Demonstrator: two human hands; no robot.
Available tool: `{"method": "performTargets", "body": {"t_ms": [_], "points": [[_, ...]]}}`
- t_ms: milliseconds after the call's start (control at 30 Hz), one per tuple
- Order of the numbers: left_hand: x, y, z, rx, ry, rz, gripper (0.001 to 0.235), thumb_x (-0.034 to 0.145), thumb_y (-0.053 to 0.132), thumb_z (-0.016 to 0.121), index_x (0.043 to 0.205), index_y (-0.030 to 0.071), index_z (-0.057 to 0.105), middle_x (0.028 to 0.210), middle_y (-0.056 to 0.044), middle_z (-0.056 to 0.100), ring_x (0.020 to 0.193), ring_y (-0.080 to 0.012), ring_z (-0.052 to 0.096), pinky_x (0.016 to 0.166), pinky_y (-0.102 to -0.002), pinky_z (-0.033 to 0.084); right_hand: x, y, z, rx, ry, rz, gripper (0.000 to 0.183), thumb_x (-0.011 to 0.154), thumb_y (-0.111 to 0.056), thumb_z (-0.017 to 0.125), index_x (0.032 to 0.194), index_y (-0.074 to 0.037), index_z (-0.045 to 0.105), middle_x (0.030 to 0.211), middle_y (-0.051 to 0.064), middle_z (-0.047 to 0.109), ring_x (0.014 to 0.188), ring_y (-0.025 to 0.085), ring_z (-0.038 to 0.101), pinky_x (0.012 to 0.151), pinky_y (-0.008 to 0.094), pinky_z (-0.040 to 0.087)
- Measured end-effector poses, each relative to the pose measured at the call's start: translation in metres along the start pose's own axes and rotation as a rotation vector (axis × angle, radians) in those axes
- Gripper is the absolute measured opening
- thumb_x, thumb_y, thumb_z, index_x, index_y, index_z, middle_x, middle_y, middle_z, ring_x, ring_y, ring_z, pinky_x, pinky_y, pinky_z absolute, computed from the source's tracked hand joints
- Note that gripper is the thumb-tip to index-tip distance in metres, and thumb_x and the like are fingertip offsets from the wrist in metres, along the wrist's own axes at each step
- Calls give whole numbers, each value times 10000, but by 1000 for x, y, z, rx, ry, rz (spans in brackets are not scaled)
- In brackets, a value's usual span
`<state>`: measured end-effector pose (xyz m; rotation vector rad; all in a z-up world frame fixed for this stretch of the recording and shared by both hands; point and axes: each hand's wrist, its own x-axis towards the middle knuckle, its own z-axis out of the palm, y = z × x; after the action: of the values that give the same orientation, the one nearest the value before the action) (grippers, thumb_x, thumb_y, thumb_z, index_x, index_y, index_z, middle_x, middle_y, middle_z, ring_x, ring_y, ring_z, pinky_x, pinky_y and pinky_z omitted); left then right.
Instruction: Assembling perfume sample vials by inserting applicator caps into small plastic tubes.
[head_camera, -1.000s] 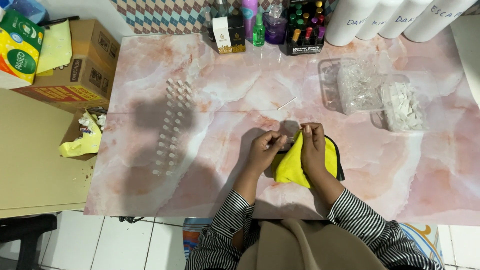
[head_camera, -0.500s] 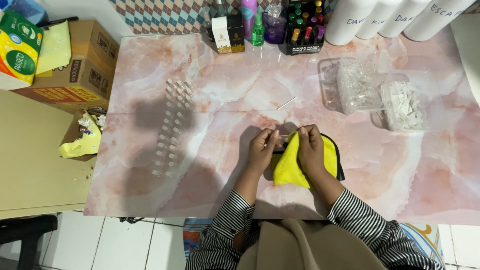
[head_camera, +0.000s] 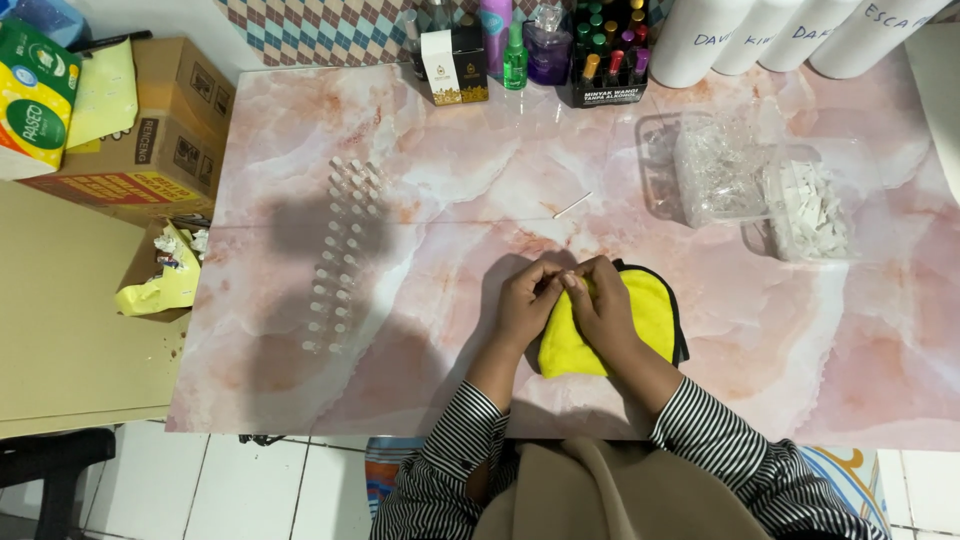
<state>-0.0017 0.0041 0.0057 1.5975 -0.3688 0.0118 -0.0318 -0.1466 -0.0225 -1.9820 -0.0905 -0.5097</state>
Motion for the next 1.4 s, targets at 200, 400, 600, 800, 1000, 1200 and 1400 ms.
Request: {"method": "performTargets", "body": {"t_ms": [200,400,600,800,1000,1200,1400], "points": [[2,7,0,-41,-47,35,187,1037,182,648,905,76,728,744,-96,692,768,-155,649,720,-346,569,-1,6,2,28,47,141,66,1079,-129,572,1073,-64,585,857,168,660,797,360,661,766,458,514],[1,1,3,-24,-18,52,133,1002,182,709,956,61,738,768,-97,705,759,-169,677,700,-325,573,8,-8,-4,216,180,180,50,1069,-59,609,1082,-48,562,890,95,626,873,210,609,855,382,498],[2,12,0,-48,-66,-22,160,992,195,711,1003,37,731,807,-138,706,819,-188,664,744,-388,572,4,6,-1,201,149,122,123,1002,-38,705,1027,-30,585,857,98,623,850,211,648,832,368,517],[1,1,2,-36,-76,-54,181,999,227,714,973,52,752,813,-136,730,823,-200,699,751,-379,581,8,-10,-8,298,187,160,77,1058,-25,610,1063,-46,536,860,26,566,854,132,570,811,322,482],[2,-2,2,-41,-74,17,119,954,116,712,1052,67,758,865,-127,726,889,-198,676,819,-383,574,12,-11,-9,338,86,188,122,1107,-84,525,996,-41,549,824,25,483,868,155,513,841,354,454],[0,-9,1,-135,-50,-47,111,936,110,761,1035,61,761,863,-93,731,883,-127,653,833,-346,572,13,-12,-9,264,52,160,176,1114,-73,503,955,-40,571,793,42,525,810,169,526,830,355,454],[1,-9,0,-261,31,-47,175,989,183,719,1099,49,744,931,-96,751,900,-131,670,860,-328,552,6,-12,1,-39,-85,169,159,972,-111,684,1124,-112,635,939,215,704,926,457,683,823,549,529]]}}
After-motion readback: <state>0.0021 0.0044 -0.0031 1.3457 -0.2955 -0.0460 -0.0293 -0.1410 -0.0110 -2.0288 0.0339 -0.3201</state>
